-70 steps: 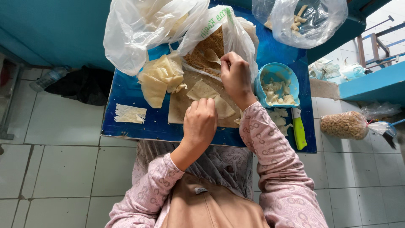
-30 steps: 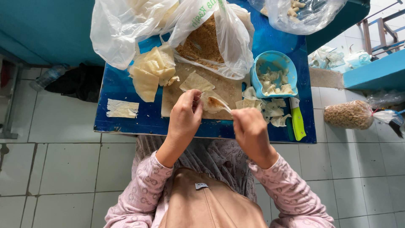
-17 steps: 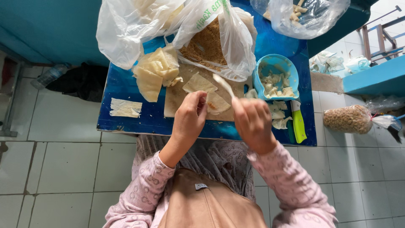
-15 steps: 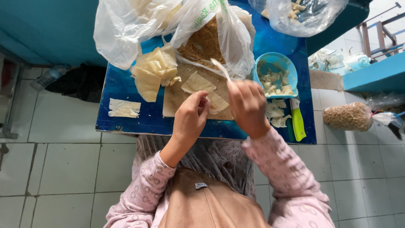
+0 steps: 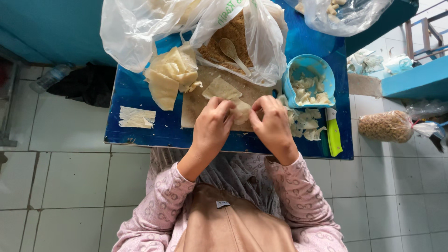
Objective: The person sits at a low table folding thin square wrappers. They place filling from a blue bowl onto a wrapper, fold the wrapper over the filling, press the edges closed, and set the folded piece aside, repeating with more wrappers.
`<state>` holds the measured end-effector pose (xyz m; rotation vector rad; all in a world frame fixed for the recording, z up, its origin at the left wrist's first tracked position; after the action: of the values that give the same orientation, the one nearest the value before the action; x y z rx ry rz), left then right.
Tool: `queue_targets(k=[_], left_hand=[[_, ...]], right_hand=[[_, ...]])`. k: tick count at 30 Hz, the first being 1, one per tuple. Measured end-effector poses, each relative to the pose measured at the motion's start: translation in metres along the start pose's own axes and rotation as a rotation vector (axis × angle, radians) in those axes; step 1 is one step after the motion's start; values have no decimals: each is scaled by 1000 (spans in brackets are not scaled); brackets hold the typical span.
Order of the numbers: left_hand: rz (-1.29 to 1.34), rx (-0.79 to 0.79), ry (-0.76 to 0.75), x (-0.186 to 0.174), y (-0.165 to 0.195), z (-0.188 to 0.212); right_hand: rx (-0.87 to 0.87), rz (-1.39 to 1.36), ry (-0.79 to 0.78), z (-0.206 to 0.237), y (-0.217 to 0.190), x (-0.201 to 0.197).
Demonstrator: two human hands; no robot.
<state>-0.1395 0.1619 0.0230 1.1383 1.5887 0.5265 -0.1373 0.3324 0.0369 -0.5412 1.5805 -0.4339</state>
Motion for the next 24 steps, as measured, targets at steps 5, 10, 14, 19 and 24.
queue_targets(k=[5, 10, 14, 19, 24], left_hand=[[0, 11, -2, -3, 1, -3], [-7, -3, -18, -3, 3, -4], [-19, 40, -43, -5, 7, -5], [-30, 91, -59, -5, 11, -4], [-143, 182, -70, -7, 15, 1]], right_hand=[[-12, -564, -23, -6, 8, 6], [-60, -549, -86, -8, 8, 19], [-18, -606, -120, -8, 9, 25], [-285, -267, 7, -5, -12, 7], [-477, 52, 0, 6, -34, -2]])
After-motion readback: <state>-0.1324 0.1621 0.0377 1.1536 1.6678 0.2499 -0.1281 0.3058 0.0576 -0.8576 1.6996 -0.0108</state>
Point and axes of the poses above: each hand's wrist, its own z-axis away from the middle knuckle, its own x-axis out of the palm, y = z × x, the point moved 7 cm from there along -z, towards the middle knuckle, and after that the axes turned 5 degrees about -y, right-handed, at the moved point
